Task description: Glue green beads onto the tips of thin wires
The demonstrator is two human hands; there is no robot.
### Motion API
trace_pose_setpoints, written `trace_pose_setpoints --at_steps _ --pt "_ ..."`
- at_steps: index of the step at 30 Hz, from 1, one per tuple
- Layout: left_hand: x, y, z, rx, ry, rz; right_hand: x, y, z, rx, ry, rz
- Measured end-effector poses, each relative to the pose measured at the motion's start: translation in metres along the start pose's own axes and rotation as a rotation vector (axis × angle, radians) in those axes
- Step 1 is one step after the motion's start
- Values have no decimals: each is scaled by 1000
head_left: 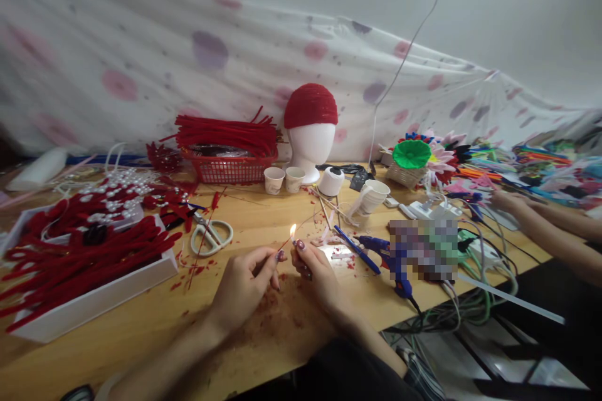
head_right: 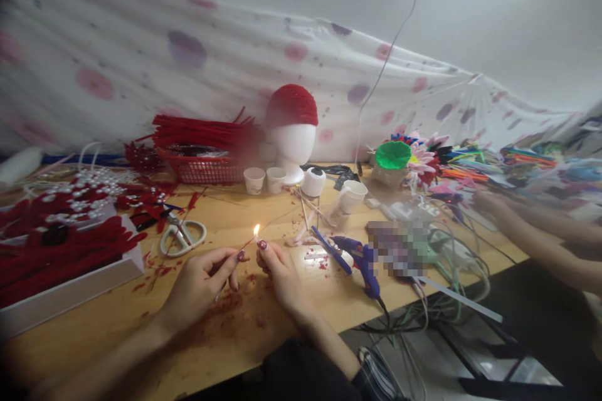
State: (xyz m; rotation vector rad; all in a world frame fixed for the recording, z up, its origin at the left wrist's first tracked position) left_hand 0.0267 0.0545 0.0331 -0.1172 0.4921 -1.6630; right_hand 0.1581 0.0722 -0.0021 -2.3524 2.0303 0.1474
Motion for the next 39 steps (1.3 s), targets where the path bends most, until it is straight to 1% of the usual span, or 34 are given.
trace_pose_setpoints --at_steps 3,7,12,16,19,21,22,26,28,31,34,36,39 --pt "-1 0 -1 2 3 -1 -1 0 2 -37 23 -8" --pt "-1 0 0 -10 36 18 -4 -5 11 -212 128 47" --pt "-2 0 -5 -1 15 38 -5 -17 15 -353 165 208" --pt "-2 1 -6 -21 13 29 -7 -28 19 -464 195 340" --pt "-1 3 -7 -34 11 13 -8 -32 19 -467 188 372" --pt "-1 3 -6 -39 16 12 -9 -29 16 -405 168 324" --pt "0 2 -6 -44 22 15 -9 -25 14 -356 152 272" --pt "-2 -2 -5 -67 47 57 -6 -4 8 -180 67 -4" --pt "-2 -5 -4 -68 67 93 -4 0 6 -161 13 -72" --pt "-2 -8 -1 -82 136 146 -1 0 4 -166 -53 -98" --pt "1 -9 4 -113 221 170 1 -1 3 -140 -70 -97" --pt "3 -9 6 -125 253 178 2 -2 0 -71 -71 -51" --pt "4 -10 6 -126 256 182 2 -6 -6 13 -66 58"
Point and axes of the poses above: each hand's wrist, its own x-axis away from the middle knuckle, its own y-axis out of the palm, z = x × y, the point moved 8 cm from there along -x, towards the middle knuckle, and after that the axes turned 2 degrees about z, right-handed, at the moved point
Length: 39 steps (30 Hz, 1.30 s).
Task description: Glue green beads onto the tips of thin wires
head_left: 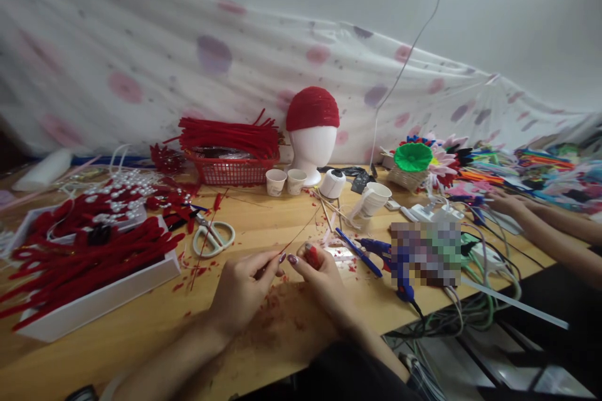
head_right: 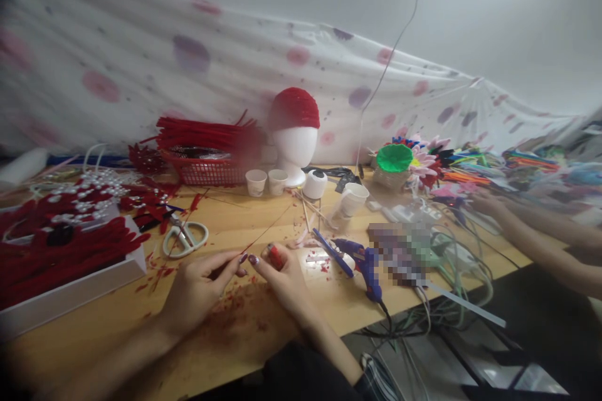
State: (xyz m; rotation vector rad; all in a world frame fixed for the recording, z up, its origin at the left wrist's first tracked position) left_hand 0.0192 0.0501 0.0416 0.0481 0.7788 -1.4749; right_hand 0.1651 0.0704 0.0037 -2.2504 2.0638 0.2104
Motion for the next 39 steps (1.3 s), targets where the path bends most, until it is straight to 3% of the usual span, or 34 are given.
trace_pose_setpoints --at_steps 5,12,18,24,39 --pt "-1 2 -3 0 -67 -28 0 -4 7 -32 130 82" --pt "5 19 -15 179 -275 -185 0 2 16 -90 188 12" --pt "10 30 -19 281 -370 -278 3 7 13 -136 238 -2" --pt "9 33 -21 312 -421 -296 5 13 22 -300 352 -43" --pt "12 33 -34 237 -518 -297 4 18 27 -269 371 -97"
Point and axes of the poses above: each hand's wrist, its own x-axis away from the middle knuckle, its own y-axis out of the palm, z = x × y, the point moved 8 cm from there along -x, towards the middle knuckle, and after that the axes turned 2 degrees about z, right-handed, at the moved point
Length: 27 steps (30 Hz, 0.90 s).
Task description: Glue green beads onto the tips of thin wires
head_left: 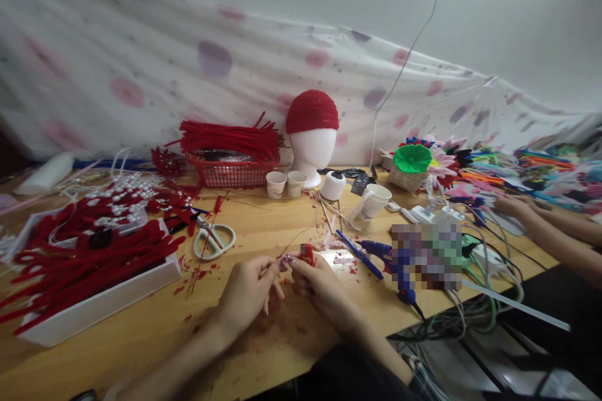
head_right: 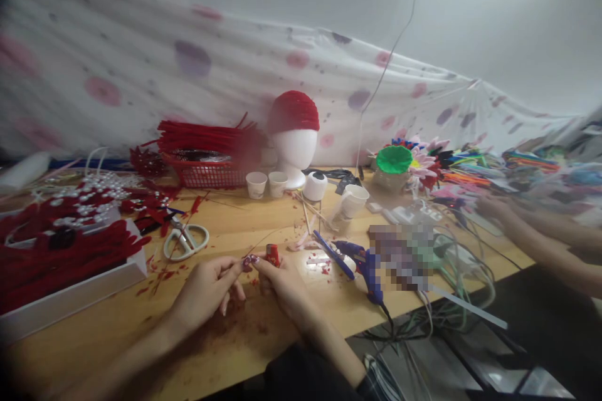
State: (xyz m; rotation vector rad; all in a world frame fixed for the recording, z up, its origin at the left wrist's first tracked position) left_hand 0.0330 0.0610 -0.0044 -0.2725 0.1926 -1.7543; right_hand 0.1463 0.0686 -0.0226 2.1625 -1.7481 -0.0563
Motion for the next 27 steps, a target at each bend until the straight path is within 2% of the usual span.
trace_pose_setpoints --at_steps 5,10,14,18,23,27 --pt "-4 -17 3 -177 0 84 1 -1 3 -27 43 27" --pt "-6 -24 17 -536 151 141 1 -1 3 22 38 31" --pt "-4 -17 19 -722 240 129 2 -1 1 8 35 32" --pt "-3 -11 18 -807 276 95 2 -6 0 -62 23 75" --pt "-2 -8 16 -987 276 50 -2 -17 -7 -206 -91 156" --pt "-3 -7 12 -1101 244 23 -2 -19 -9 -208 -128 170"
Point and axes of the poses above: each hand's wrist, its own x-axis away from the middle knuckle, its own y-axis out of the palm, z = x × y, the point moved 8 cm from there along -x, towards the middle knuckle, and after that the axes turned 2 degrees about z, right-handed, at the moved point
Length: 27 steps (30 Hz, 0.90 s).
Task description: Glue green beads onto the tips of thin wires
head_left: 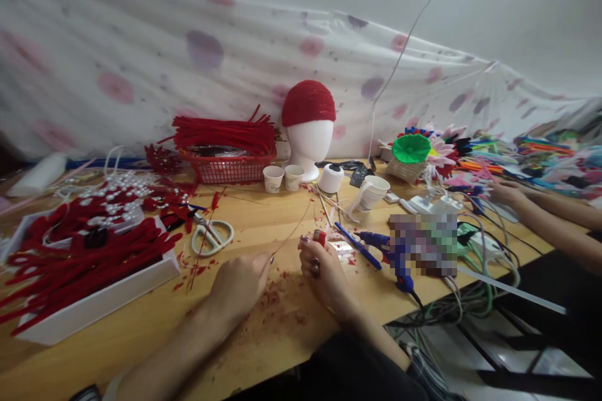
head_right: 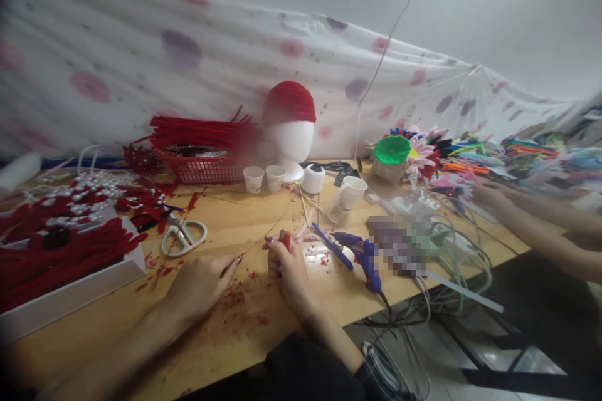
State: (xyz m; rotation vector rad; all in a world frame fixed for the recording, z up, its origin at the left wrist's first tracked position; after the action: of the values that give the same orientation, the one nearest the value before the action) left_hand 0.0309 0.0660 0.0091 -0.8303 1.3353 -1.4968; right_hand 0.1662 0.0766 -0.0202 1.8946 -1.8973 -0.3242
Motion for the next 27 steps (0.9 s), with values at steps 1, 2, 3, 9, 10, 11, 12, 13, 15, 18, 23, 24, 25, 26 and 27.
trace_pose_setpoints --at_steps 1,2,3,9,10,11,12,13,15,18,23,24,25,26,27 --pt "0 0 -1 -5 -7 -3 0 0 0 8 -4 0" --pt "-1 0 -1 -7 -15 -4 0 0 -1 15 -8 1" --pt "-1 0 -1 -7 -19 -4 0 -1 -1 21 -13 4" --pt "0 1 1 -32 -5 -22 1 -3 -10 16 -89 29" --pt "0 2 1 -40 -1 -28 1 -3 -10 15 -87 36" --pt "0 2 2 -47 5 -36 0 -4 -9 18 -78 47" --pt "0 2 3 -54 12 -43 -1 -6 -8 23 -67 61" --pt "0 3 4 -62 19 -50 -1 -7 -6 32 -57 74" --pt "1 2 5 -77 32 -60 -2 -10 -4 49 -49 98" --pt "3 1 7 -96 45 -73 -3 -13 -2 76 -55 114" --pt "4 1 7 -111 44 -79 -1 -11 -5 136 -77 117" --pt "3 1 6 -110 40 -77 -1 -11 -6 141 -88 122" --pt "3 1 5 -107 37 -76 -2 -12 -7 134 -102 134" --pt "2 1 5 -103 35 -76 -2 -13 -8 115 -119 148" --pt "2 2 4 -97 34 -79 -3 -15 -10 89 -141 163"
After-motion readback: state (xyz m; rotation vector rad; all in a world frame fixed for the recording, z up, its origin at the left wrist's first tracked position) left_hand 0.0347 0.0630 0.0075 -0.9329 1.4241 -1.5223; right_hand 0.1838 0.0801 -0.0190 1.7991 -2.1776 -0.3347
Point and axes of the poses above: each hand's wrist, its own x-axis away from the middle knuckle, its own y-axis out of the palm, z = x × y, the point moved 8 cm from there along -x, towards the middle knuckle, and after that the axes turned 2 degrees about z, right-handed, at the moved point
